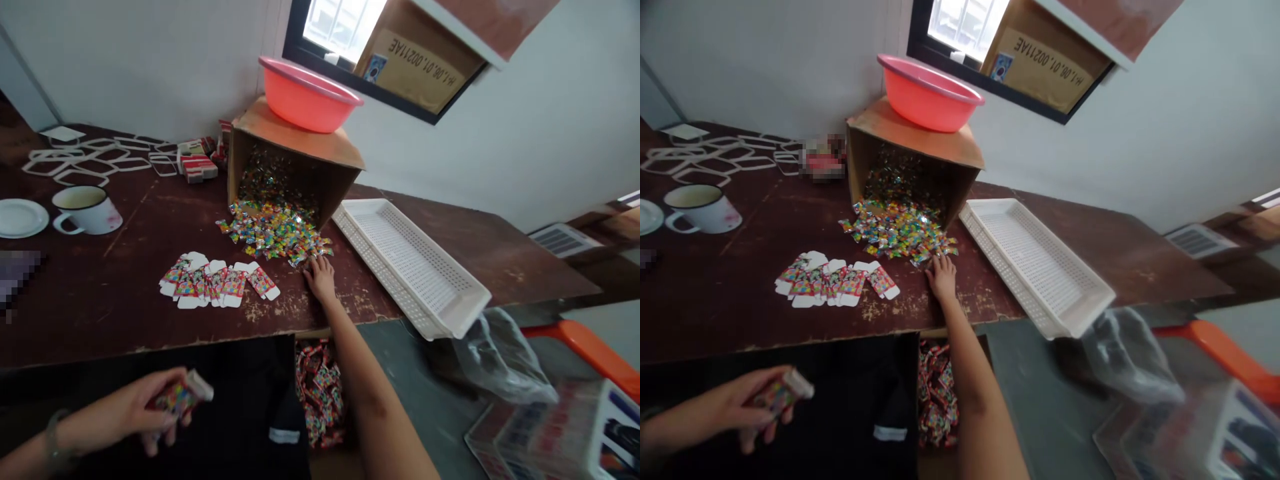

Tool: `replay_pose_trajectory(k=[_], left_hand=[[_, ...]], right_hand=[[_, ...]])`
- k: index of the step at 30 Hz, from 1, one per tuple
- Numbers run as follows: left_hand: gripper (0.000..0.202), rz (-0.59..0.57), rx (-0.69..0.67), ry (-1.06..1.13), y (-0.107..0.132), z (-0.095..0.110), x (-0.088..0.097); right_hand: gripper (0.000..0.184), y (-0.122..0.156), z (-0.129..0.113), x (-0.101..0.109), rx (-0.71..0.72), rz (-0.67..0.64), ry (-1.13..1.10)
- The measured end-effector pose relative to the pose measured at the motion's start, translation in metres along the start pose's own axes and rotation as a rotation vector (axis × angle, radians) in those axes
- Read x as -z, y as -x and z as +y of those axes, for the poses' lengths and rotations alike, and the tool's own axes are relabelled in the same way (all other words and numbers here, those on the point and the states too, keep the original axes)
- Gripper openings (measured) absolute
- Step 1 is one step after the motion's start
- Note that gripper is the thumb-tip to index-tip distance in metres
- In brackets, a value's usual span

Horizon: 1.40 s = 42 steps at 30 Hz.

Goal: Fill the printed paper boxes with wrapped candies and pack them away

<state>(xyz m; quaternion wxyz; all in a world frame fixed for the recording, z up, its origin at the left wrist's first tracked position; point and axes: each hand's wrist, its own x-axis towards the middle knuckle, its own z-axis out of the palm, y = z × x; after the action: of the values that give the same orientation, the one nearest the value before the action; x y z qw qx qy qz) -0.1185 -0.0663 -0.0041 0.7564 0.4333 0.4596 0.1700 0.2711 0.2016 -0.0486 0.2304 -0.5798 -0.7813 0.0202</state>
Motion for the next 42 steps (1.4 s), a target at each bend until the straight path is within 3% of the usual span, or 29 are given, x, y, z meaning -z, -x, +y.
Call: replay_pose_trajectory(k=[3, 6, 9, 11, 14, 17, 21, 23, 25, 28, 32, 35, 38, 40, 42], left_hand=[[0.037, 0.163, -0.040, 0.228, -0.031, 0.027, -0.013], [0.032, 0.272, -0.076, 0.334, -0.062, 0.045, -0.028], [0.036, 0.263, -0.097, 0.403, -0.086, 0.047, -0.041], [0.039, 0.263, -0.102, 0.398, -0.095, 0.045, -0.050], [0.049, 0.239, -0.098, 0.348, -0.097, 0.043, -0.059], [0.053, 0.183, -0.111, 0.276, -0.086, 0.043, -0.063], [0.050, 0.181, -0.147, 0.239, -0.068, 0.043, -0.062], [0.052, 0.217, -0.194, 0.232, -0.063, 0.041, -0.059], [0.055, 0.240, -0.248, 0.186, -0.062, 0.038, -0.058], [0.056, 0.252, -0.289, 0.084, -0.060, 0.035, -0.057], [0.050, 0.273, -0.259, 0.152, -0.057, 0.041, -0.057], [0.058, 0.267, -0.180, 0.294, -0.057, 0.047, -0.054], [0.040, 0.229, -0.156, 0.363, -0.057, 0.049, -0.049], [0.036, 0.161, -0.152, 0.421, -0.057, 0.048, -0.044], [0.036, 0.084, -0.137, 0.469, -0.055, 0.048, -0.041]], right_hand=[[0.061, 0.032, 0.005, 0.000, -0.098, 0.049, 0.019], [0.069, 0.090, -0.022, -0.002, -0.027, 0.014, -0.070], [0.039, 0.142, -0.069, 0.006, 0.088, -0.073, -0.320], [0.028, 0.156, -0.104, 0.019, 0.062, -0.092, -0.522], [0.026, 0.145, -0.150, 0.038, -0.054, -0.101, -0.796], [0.029, 0.117, -0.174, 0.052, -0.086, -0.114, -0.882], [0.010, 0.101, -0.187, 0.058, 0.121, -0.206, -0.760], [0.019, 0.106, -0.193, 0.057, 0.220, -0.252, -0.731], [0.023, 0.112, -0.198, 0.056, 0.158, -0.174, -0.710], [0.014, 0.121, -0.205, 0.054, -0.011, -0.055, -0.683], [0.022, 0.132, -0.208, 0.054, 0.011, -0.218, -0.878], [0.024, 0.139, -0.204, 0.049, -0.298, -0.285, -1.306], [0.039, 0.138, -0.195, 0.043, -0.594, -0.610, -1.734], [0.041, 0.135, -0.189, 0.041, -0.684, -0.785, -1.890], [0.041, 0.131, -0.186, 0.041, -0.701, -0.838, -1.949]])
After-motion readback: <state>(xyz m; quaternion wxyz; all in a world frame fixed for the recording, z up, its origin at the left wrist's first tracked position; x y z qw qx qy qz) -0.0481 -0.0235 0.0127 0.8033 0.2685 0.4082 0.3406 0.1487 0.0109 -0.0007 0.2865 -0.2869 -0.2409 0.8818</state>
